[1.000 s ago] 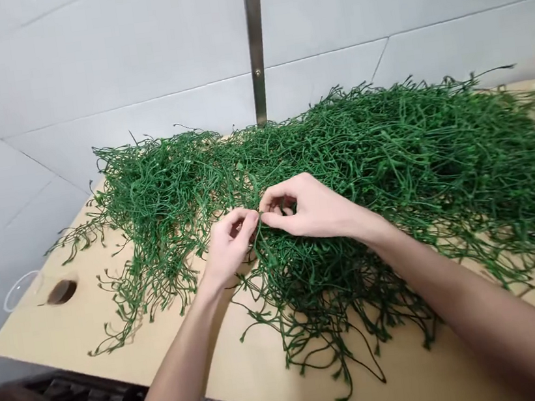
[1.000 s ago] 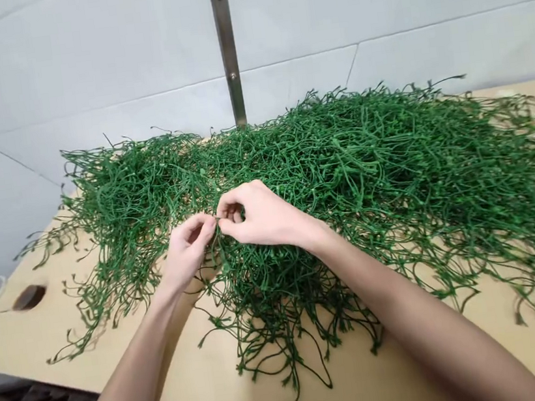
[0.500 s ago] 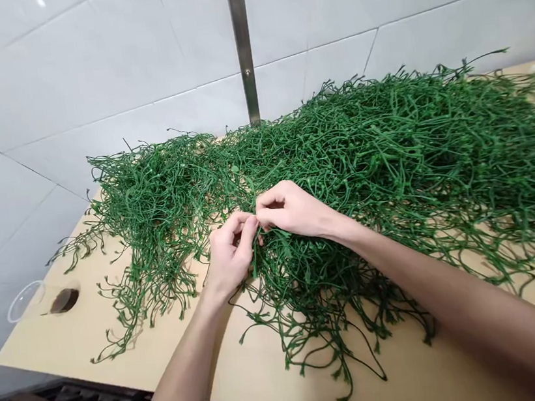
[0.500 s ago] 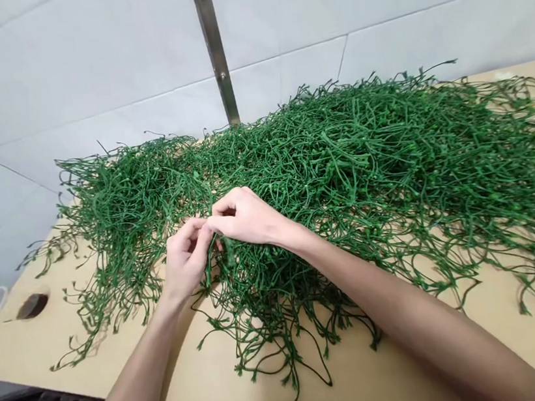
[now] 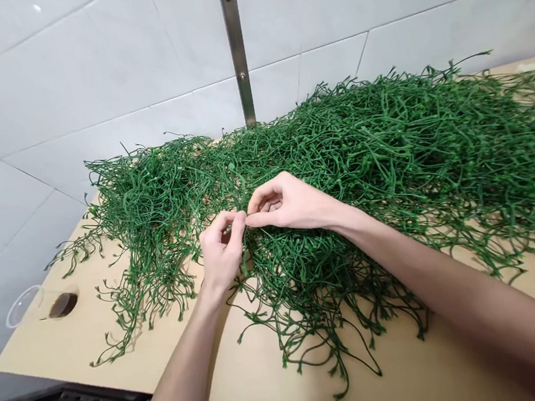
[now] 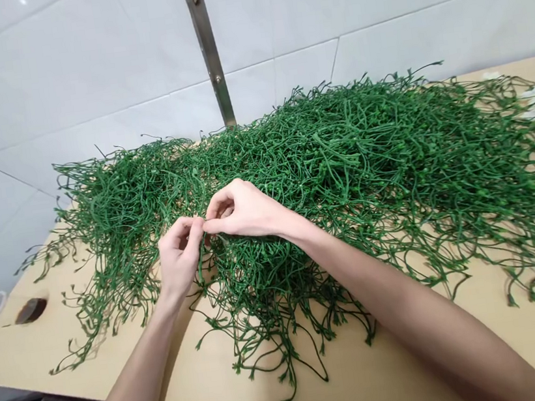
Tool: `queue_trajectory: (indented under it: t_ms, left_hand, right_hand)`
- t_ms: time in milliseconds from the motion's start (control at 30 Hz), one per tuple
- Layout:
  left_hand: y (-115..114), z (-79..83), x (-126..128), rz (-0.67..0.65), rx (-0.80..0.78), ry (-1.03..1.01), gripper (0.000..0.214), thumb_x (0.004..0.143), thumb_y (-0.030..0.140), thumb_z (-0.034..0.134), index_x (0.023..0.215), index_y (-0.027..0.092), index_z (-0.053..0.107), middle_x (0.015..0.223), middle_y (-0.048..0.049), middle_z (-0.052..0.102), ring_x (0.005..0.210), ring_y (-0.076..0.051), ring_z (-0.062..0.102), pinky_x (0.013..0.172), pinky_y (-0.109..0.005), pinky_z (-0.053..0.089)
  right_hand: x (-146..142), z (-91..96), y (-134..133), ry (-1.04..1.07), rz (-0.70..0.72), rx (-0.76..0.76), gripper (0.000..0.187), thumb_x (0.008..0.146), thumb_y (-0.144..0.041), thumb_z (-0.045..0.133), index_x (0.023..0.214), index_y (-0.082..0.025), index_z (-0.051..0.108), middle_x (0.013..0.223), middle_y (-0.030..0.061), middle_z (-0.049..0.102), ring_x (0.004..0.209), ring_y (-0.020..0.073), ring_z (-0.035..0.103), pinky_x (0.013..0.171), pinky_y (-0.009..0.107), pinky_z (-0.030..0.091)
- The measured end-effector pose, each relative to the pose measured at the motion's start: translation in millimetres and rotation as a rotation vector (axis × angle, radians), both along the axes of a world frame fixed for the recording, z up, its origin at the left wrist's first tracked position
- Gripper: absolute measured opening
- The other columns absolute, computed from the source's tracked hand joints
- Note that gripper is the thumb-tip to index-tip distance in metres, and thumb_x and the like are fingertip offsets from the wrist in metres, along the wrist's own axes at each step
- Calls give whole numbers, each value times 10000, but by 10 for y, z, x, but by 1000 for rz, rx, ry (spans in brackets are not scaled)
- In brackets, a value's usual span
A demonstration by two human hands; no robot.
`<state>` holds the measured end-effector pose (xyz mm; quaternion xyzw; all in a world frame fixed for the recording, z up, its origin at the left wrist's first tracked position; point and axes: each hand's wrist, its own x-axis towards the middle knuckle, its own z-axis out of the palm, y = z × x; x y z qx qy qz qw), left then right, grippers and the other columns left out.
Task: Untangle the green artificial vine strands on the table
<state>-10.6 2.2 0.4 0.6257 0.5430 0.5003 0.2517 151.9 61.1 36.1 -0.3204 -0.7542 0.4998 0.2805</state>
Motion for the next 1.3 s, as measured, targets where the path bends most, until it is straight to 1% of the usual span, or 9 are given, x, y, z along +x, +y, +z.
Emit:
queue_trajectory:
  t_ms: [267, 367, 500, 700, 833, 933, 1033, 1167, 1300]
  left_hand:
    - [-29, 17, -2, -131, -16, 71, 242, 911, 338, 525, 747, 180, 605, 612, 28, 495, 540, -100, 389, 517, -242, 298]
    - [-30, 20, -10, -128, -16, 61, 236, 907, 342, 532, 753, 182, 609, 631, 21, 526, 558, -107, 419, 538, -244, 320]
    - [-23, 24, -25, -162, -48, 33, 243, 901, 372, 542, 767, 184, 621, 626, 17, 518, 567, -114, 422, 540, -250, 320]
    - [-6, 33, -32, -181, -113, -91, 284, 881, 426, 564, 737, 185, 607, 606, 27, 420, 558, -109, 349, 519, -254, 289]
    - [0, 34, -30, -164, -93, -94, 298, 873, 441, 574, 722, 184, 592, 617, 25, 442, 562, -108, 359, 519, -251, 299]
    - [-5, 36, -25, -134, -70, -88, 292, 867, 441, 584, 730, 184, 599, 621, 24, 470, 552, -106, 361, 514, -251, 302]
    - [-7, 34, -30, -86, -54, -83, 284, 872, 428, 583, 734, 181, 601, 624, 22, 482, 551, -104, 372, 512, -248, 304]
    - [-2, 20, -43, -80, -42, -89, 278, 881, 420, 576, 748, 178, 606, 607, 29, 474, 535, -95, 360, 499, -239, 296]
    - [3, 17, -44, -94, -28, -86, 285, 883, 422, 573, 750, 171, 590, 591, 38, 457, 524, -87, 360, 481, -226, 288]
  right_hand:
    - [20, -35, 2, -24, -8, 101, 149, 638, -234, 614, 570, -153, 508, 525, -66, 452, 507, 52, 369, 497, 202, 296]
    - [41, -34, 20, -11, 16, 21, 98, 633, -210, 624, 659, -146, 554, 580, -50, 517, 532, 59, 411, 512, 200, 322]
    - [88, 8, 64, -35, 131, -103, 184, 665, -144, 599, 846, -124, 631, 689, 2, 632, 590, 83, 517, 573, 217, 400]
    - [143, 69, 63, -49, 140, -83, 125, 682, -118, 630, 801, -120, 670, 706, -1, 649, 633, 89, 559, 619, 221, 440]
    - [121, 45, 60, 13, 180, -259, 162, 710, -234, 733, 800, -112, 676, 680, 0, 627, 592, 71, 511, 559, 204, 389]
    - [76, 43, 57, 93, 127, -521, 363, 885, -393, 579, 686, -93, 622, 562, 5, 544, 477, 53, 400, 467, 208, 299]
    - [41, 55, 50, 78, 122, -659, 379, 935, -325, 506, 672, -73, 613, 530, 13, 513, 460, 53, 388, 457, 211, 272]
    - [45, 39, 48, 130, 180, -562, 311, 816, -334, 677, 647, -81, 611, 513, -32, 457, 480, 42, 335, 474, 215, 236]
    - [69, -10, 60, 132, 167, -374, 283, 722, -370, 749, 726, -103, 656, 621, -22, 521, 560, 60, 395, 524, 221, 273]
